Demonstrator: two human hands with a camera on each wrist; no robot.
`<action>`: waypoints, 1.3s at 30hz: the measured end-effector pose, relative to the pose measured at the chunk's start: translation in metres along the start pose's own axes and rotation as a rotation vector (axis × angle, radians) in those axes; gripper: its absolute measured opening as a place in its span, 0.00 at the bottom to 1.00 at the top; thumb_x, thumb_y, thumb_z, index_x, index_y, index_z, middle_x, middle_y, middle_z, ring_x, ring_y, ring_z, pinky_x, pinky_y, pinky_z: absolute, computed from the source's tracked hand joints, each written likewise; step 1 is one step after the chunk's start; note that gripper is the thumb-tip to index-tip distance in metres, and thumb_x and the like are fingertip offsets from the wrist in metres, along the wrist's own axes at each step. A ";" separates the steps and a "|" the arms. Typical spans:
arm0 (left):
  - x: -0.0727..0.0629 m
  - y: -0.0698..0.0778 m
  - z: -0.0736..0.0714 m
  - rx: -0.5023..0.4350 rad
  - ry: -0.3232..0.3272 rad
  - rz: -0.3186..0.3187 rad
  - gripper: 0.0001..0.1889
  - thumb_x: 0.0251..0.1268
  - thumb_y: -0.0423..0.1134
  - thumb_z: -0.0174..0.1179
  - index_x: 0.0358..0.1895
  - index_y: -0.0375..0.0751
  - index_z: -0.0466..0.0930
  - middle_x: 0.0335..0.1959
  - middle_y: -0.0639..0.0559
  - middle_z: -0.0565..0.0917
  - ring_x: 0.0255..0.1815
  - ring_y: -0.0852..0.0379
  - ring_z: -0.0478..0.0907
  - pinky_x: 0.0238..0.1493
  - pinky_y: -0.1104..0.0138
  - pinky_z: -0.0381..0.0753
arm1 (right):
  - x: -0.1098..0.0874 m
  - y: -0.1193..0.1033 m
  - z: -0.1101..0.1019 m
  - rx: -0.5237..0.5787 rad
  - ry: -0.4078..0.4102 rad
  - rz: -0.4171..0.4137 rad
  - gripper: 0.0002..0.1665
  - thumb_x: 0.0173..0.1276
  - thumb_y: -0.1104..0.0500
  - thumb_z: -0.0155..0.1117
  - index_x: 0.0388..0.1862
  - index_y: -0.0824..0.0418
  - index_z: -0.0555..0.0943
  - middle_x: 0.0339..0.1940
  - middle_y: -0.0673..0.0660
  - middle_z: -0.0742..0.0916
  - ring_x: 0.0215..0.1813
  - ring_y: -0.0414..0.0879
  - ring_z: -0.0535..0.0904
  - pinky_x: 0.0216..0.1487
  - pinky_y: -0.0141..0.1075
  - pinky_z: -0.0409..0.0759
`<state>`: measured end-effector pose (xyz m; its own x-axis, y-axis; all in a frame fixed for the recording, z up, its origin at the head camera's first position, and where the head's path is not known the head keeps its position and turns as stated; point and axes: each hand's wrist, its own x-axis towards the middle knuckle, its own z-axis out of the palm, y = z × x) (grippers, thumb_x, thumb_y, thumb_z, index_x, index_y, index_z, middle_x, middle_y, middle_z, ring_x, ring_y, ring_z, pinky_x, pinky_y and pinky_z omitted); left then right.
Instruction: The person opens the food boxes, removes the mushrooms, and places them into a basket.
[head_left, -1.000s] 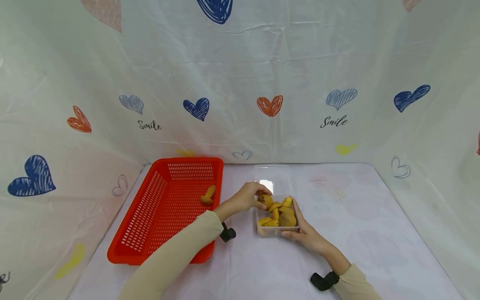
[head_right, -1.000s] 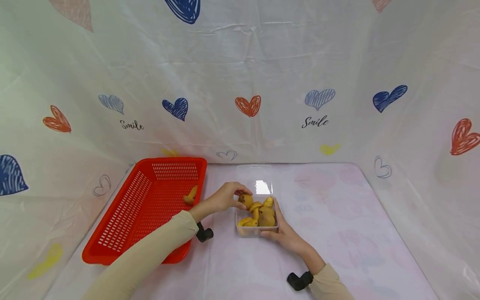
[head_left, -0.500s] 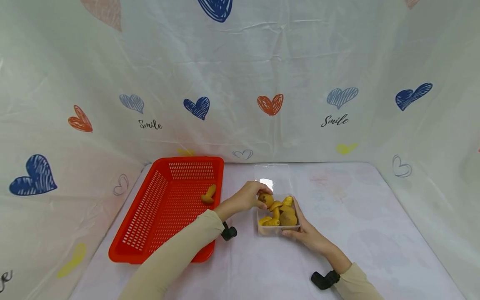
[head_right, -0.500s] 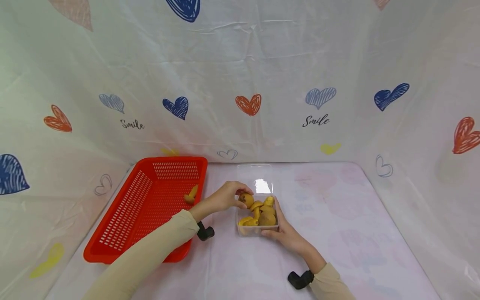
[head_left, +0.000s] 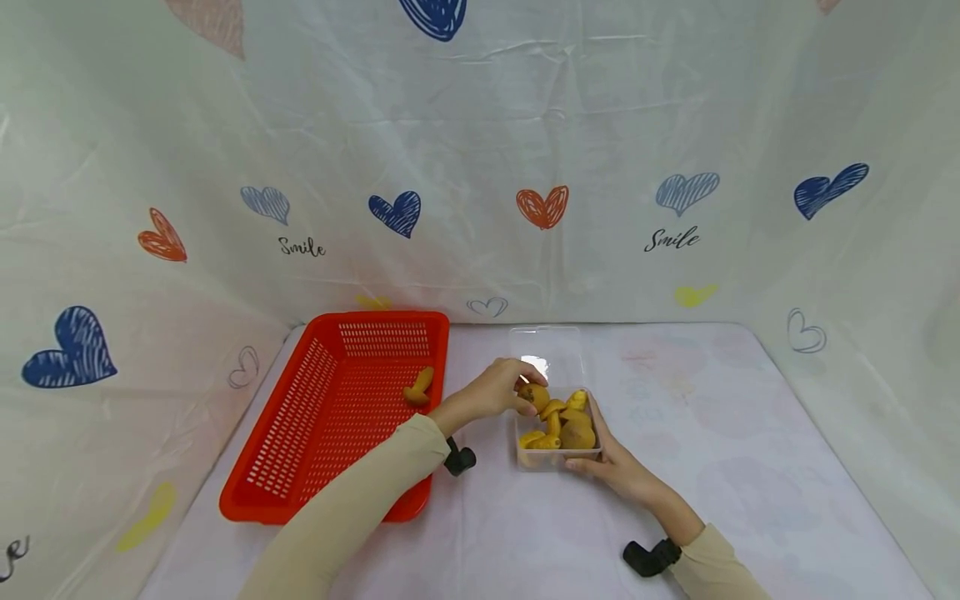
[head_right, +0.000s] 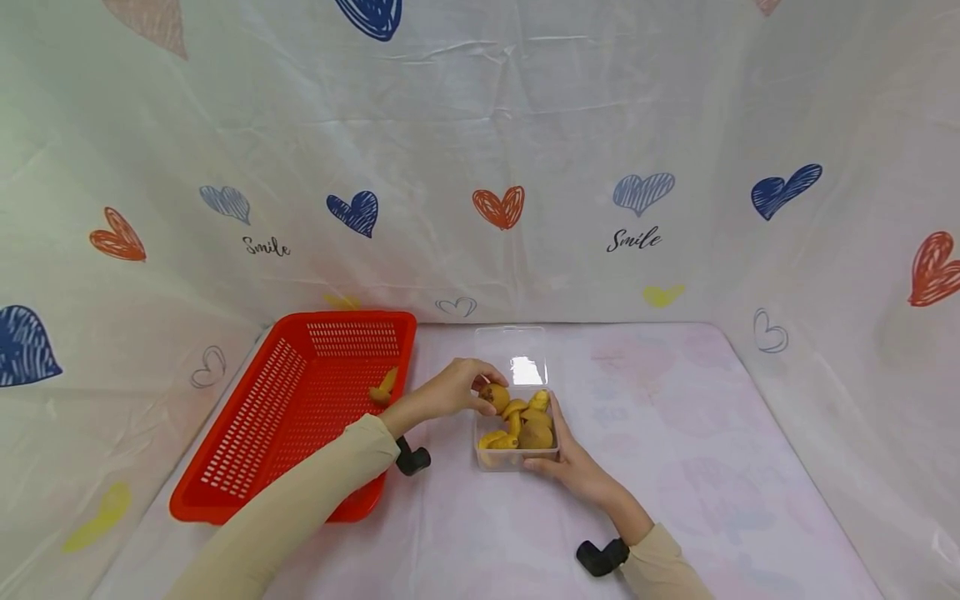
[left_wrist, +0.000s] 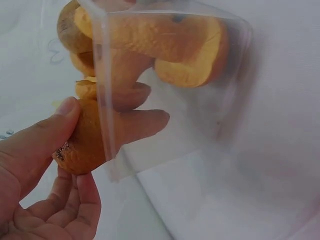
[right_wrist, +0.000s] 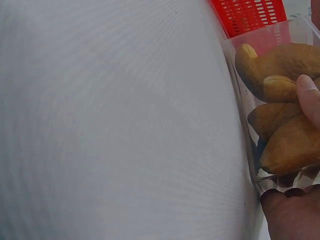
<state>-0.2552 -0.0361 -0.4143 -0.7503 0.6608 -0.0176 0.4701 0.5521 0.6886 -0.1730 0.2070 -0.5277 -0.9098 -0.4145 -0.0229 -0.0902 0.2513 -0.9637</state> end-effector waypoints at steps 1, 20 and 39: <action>0.000 0.001 -0.001 -0.008 -0.003 0.002 0.20 0.55 0.29 0.74 0.52 0.36 0.85 0.49 0.49 0.85 0.47 0.52 0.78 0.52 0.65 0.79 | 0.000 0.000 0.000 0.003 -0.001 -0.001 0.65 0.71 0.56 0.67 0.79 0.36 0.25 0.81 0.57 0.33 0.77 0.57 0.40 0.72 0.39 0.53; -0.016 0.004 -0.037 -0.181 0.061 -0.048 0.22 0.56 0.34 0.74 0.56 0.38 0.83 0.52 0.48 0.83 0.49 0.52 0.80 0.52 0.69 0.81 | 0.001 0.001 0.000 0.028 0.003 -0.011 0.65 0.70 0.58 0.68 0.79 0.34 0.26 0.81 0.57 0.33 0.79 0.57 0.32 0.76 0.49 0.43; -0.067 -0.031 -0.102 -0.339 0.315 -0.084 0.24 0.56 0.34 0.74 0.58 0.37 0.82 0.52 0.45 0.83 0.53 0.49 0.81 0.54 0.65 0.82 | 0.000 0.000 0.001 -0.024 0.010 0.000 0.66 0.69 0.57 0.68 0.81 0.48 0.26 0.81 0.64 0.33 0.79 0.63 0.32 0.75 0.49 0.48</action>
<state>-0.2667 -0.1492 -0.3602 -0.9082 0.4059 0.1015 0.2630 0.3652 0.8930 -0.1726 0.2055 -0.5276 -0.9138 -0.4058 -0.0200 -0.1000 0.2724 -0.9570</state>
